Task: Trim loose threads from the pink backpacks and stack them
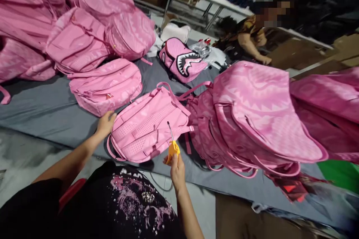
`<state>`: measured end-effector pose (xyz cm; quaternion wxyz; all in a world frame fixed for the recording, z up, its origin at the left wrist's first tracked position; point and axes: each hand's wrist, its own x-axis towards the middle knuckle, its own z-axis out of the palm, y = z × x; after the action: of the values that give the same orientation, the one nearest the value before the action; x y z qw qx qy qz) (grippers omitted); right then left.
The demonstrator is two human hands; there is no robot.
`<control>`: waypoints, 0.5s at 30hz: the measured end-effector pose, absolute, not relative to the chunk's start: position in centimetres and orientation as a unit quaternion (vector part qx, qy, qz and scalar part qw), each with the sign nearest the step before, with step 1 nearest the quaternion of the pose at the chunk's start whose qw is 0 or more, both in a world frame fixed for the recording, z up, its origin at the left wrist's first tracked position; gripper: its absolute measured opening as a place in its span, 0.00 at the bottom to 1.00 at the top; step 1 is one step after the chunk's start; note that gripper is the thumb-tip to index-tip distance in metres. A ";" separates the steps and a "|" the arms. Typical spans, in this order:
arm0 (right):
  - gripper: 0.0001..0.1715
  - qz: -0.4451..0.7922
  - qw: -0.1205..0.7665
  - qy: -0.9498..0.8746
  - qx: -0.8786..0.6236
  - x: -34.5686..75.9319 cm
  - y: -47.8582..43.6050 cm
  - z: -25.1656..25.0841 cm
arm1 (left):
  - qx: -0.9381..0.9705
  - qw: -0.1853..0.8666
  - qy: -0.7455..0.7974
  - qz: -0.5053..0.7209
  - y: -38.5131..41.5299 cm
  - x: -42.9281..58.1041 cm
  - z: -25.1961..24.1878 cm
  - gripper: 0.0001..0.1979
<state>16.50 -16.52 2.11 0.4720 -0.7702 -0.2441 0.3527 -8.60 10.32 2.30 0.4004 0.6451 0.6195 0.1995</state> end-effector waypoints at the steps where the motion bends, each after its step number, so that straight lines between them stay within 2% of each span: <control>1: 0.39 0.367 0.468 -0.244 -0.766 16.6 -16.3 2.5 | 0.710 0.354 0.580 0.183 9.5 -7.9 2.4 0.29; 4: 0.35 0.395 0.447 -0.262 -0.759 17.4 -15.3 4.4 | 0.854 0.213 0.473 0.038 7.2 -4.7 2.0 0.46; 6: 0.35 0.411 0.427 -0.283 -0.754 17.9 -14.5 5.8 | 0.866 0.165 0.469 -0.057 6.2 -2.9 1.4 0.51; 8: 0.36 0.427 0.403 -0.300 -0.752 18.6 -13.7 7.0 | 0.866 0.134 0.474 -0.086 5.6 -2.1 0.6 0.47; 10: 0.38 0.425 0.386 -0.306 -0.760 19.8 -12.6 7.9 | 0.870 0.122 0.474 -0.060 5.4 -2.4 0.1 0.40; 12: 0.39 0.412 0.380 -0.304 -0.770 21.7 -11.1 8.5 | 0.867 0.166 0.469 -0.005 5.3 -3.3 -0.1 0.33; 15: 0.37 0.387 0.355 -0.305 -0.795 25.2 -7.9 8.9 | 0.807 0.383 0.438 0.097 5.7 -5.3 0.0 0.26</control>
<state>25.21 -7.87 8.88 0.3548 -0.7949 -0.3046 0.3866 -5.25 5.66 0.03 0.3833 0.8073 0.4381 0.0972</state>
